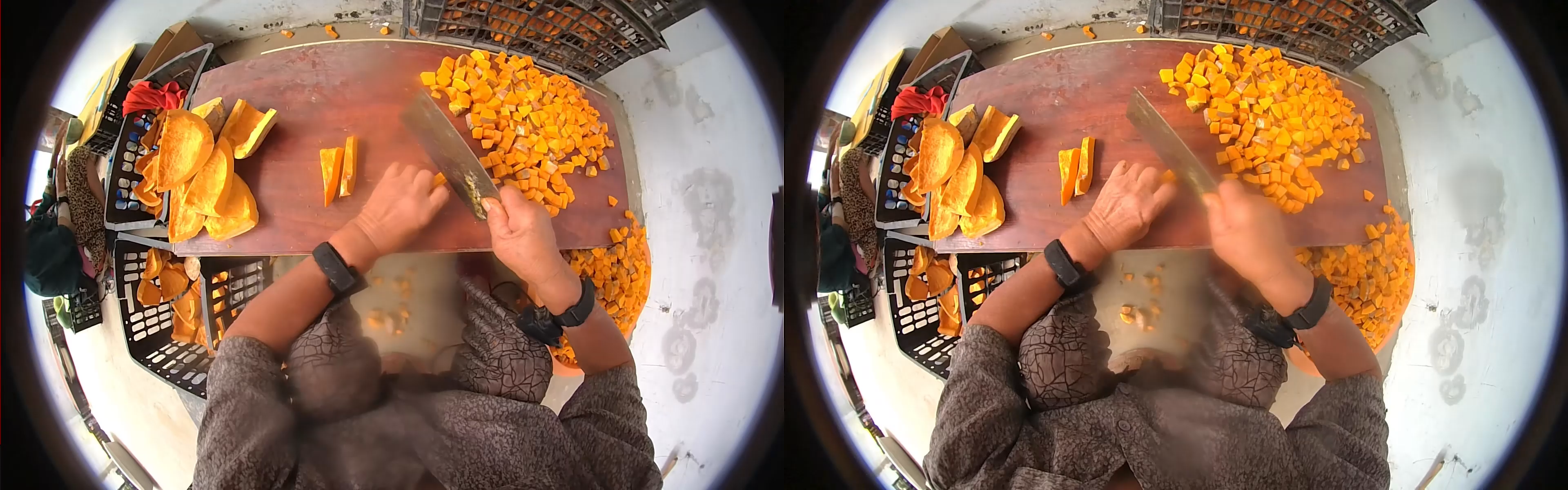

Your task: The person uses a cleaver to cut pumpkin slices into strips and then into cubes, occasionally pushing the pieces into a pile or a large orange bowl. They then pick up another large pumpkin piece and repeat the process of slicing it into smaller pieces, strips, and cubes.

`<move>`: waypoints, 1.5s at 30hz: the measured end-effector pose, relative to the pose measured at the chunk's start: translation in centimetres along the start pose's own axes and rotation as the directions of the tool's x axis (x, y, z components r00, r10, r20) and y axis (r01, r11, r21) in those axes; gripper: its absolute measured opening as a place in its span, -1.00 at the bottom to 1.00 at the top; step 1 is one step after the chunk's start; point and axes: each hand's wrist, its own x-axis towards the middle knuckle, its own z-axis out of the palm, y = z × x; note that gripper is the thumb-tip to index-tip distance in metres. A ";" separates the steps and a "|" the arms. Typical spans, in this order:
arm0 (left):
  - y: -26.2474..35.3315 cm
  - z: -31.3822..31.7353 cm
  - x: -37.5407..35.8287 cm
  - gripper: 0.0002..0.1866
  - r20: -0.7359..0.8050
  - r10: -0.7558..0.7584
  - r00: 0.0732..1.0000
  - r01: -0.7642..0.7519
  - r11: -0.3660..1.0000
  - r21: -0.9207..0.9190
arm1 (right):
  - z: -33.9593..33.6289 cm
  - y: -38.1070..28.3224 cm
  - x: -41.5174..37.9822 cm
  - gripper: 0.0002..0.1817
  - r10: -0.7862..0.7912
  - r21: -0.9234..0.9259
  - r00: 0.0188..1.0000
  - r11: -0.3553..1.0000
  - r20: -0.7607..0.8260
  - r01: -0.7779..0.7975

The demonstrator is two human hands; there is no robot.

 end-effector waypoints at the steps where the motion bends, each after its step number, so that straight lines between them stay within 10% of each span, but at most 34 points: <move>1: 0.0 0.0 0.0 -0.65 -0.001 0.008 1.000 -0.008 1.000 0.009 | 0.1 -0.2 0.2 -0.81 0.002 -0.013 1.000 1.000 0.001 -0.002; 8: -0.7 -0.5 -0.6 -0.65 -0.012 0.019 1.000 -0.020 0.995 -0.102 | 0.6 0.4 -0.1 -0.82 0.014 -0.111 0.994 0.994 0.105 -0.002; 28: 0.1 -0.5 -0.9 -0.71 0.214 -0.648 0.731 0.680 0.719 -0.147 | 0.8 2.3 -0.7 -0.75 0.108 0.037 0.991 0.993 0.084 -0.112; 32: 0.0 0.0 -0.4 -0.73 0.264 -0.659 0.705 0.710 0.659 -0.250 | 0.6 2.5 -0.8 -0.73 0.110 0.100 0.993 0.988 0.036 -0.113; 37: -0.4 1.7 -0.6 -0.72 -0.073 -0.529 0.845 0.492 0.825 -0.279 | 0.0 2.6 -0.8 -0.75 0.179 0.120 0.983 0.976 0.035 -0.182; 45: 0.5 1.3 -0.8 -0.69 -0.029 -0.498 0.867 0.468 0.832 -0.299 | -0.2 1.4 -0.4 -0.79 0.114 0.062 0.993 0.992 0.005 -0.114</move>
